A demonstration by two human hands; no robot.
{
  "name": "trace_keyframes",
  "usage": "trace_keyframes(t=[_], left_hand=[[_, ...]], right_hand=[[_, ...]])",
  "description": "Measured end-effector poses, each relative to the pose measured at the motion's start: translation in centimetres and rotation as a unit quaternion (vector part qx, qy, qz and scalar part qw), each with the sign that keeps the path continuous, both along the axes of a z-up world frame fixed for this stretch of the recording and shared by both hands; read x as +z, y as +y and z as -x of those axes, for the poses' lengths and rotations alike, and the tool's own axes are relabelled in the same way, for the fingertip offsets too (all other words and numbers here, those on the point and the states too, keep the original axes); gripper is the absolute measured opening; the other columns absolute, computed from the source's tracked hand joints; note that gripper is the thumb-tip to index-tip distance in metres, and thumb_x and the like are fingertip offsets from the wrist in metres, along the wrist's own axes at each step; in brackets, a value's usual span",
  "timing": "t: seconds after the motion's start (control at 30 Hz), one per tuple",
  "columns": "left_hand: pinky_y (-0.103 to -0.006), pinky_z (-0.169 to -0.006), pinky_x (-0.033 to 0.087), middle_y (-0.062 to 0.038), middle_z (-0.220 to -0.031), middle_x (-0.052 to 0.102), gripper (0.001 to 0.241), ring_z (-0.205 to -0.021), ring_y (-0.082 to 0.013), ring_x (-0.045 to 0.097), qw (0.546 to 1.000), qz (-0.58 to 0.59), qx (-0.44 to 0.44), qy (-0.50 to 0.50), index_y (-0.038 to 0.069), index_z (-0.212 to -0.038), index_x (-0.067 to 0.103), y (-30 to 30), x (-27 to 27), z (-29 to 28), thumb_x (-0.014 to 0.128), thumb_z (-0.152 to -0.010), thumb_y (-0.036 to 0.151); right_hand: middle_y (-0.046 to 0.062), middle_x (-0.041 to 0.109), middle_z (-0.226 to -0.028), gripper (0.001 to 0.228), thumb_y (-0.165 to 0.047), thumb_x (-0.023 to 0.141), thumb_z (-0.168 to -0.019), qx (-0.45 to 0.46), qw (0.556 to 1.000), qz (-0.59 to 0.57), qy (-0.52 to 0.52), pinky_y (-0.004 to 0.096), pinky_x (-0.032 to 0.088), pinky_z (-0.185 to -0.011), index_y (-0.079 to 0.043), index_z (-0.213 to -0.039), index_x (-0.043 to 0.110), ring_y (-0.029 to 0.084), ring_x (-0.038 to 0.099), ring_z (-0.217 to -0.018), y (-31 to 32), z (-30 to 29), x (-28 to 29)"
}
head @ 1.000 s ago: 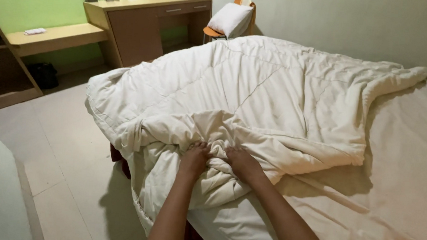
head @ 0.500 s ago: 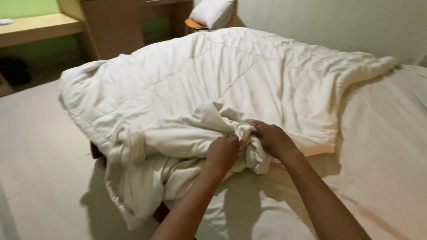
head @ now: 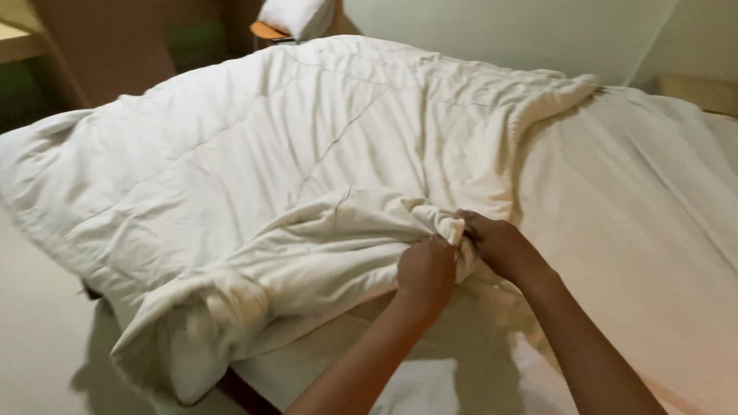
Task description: The person spreads a white duvet over a bed, smoothing and tucking the edges along the sides and corners. The person repeatedly adjusts the duvet to cover the mattress evenly.
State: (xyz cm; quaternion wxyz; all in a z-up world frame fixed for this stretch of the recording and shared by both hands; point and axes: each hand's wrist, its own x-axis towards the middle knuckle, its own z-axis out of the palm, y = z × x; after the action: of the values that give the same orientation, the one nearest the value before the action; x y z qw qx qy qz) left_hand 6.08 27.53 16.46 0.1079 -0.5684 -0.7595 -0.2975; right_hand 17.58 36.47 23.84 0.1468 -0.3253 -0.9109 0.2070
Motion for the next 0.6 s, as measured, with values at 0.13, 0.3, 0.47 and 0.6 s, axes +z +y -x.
trace_keyframes(t=[0.13, 0.3, 0.47, 0.6], left_hand=[[-0.0453, -0.068, 0.06, -0.016, -0.091, 0.075, 0.014, -0.081, -0.0336, 0.074, 0.999, 0.007, -0.022, -0.047, 0.006, -0.09, 0.076, 3.5, -1.0, -4.9, 0.063, -0.09, 0.012], [-0.0424, -0.077, 0.061, -0.017, -0.105, 0.074, 0.017, -0.093, -0.0319, 0.075, 0.993, 0.088, -0.048, -0.055, 0.005, -0.101, 0.075, 4.6, -1.7, -8.3, 0.059, -0.098, 0.01], [-0.0444, -0.075, 0.059, -0.018, -0.099, 0.072, 0.019, -0.091, -0.0343, 0.073, 0.994, 0.071, -0.063, -0.052, 0.003, -0.094, 0.075, 3.0, -0.5, -7.0, 0.064, -0.092, 0.019], [-0.0484, -0.081, 0.057, -0.021, -0.097, 0.073, 0.031, -0.091, -0.0387, 0.072, 0.982, 0.072, -0.084, -0.151, 0.004, -0.098, 0.069, -1.6, 5.2, -4.6, 0.064, -0.097, 0.034]], right_hand=[[0.011, 0.073, -0.128, 0.05, -0.006, 0.048, -0.097, 0.006, 0.998, 0.009, 0.054, 0.036, 0.054, -0.095, -0.019, -0.143, 0.06, 0.023, 0.072, -0.11, 3.8, -4.6, -3.0], [0.012, 0.077, -0.121, 0.06, 0.005, 0.045, -0.092, -0.046, 0.998, 0.027, 0.014, 0.036, 0.056, -0.092, -0.021, -0.143, 0.062, 0.022, 0.074, -0.1, 4.4, -7.3, -3.7], [0.014, 0.075, -0.124, 0.048, -0.005, 0.059, -0.091, -0.016, 0.999, 0.025, 0.033, 0.037, 0.056, -0.093, -0.016, -0.137, 0.065, 0.024, 0.073, -0.104, 6.6, -6.3, -5.0], [0.024, 0.073, -0.122, 0.061, -0.007, 0.063, -0.084, -0.021, 0.997, -0.051, -0.055, 0.037, 0.058, -0.095, -0.018, -0.143, 0.064, 0.028, 0.075, -0.105, 9.5, -5.4, -4.3]])
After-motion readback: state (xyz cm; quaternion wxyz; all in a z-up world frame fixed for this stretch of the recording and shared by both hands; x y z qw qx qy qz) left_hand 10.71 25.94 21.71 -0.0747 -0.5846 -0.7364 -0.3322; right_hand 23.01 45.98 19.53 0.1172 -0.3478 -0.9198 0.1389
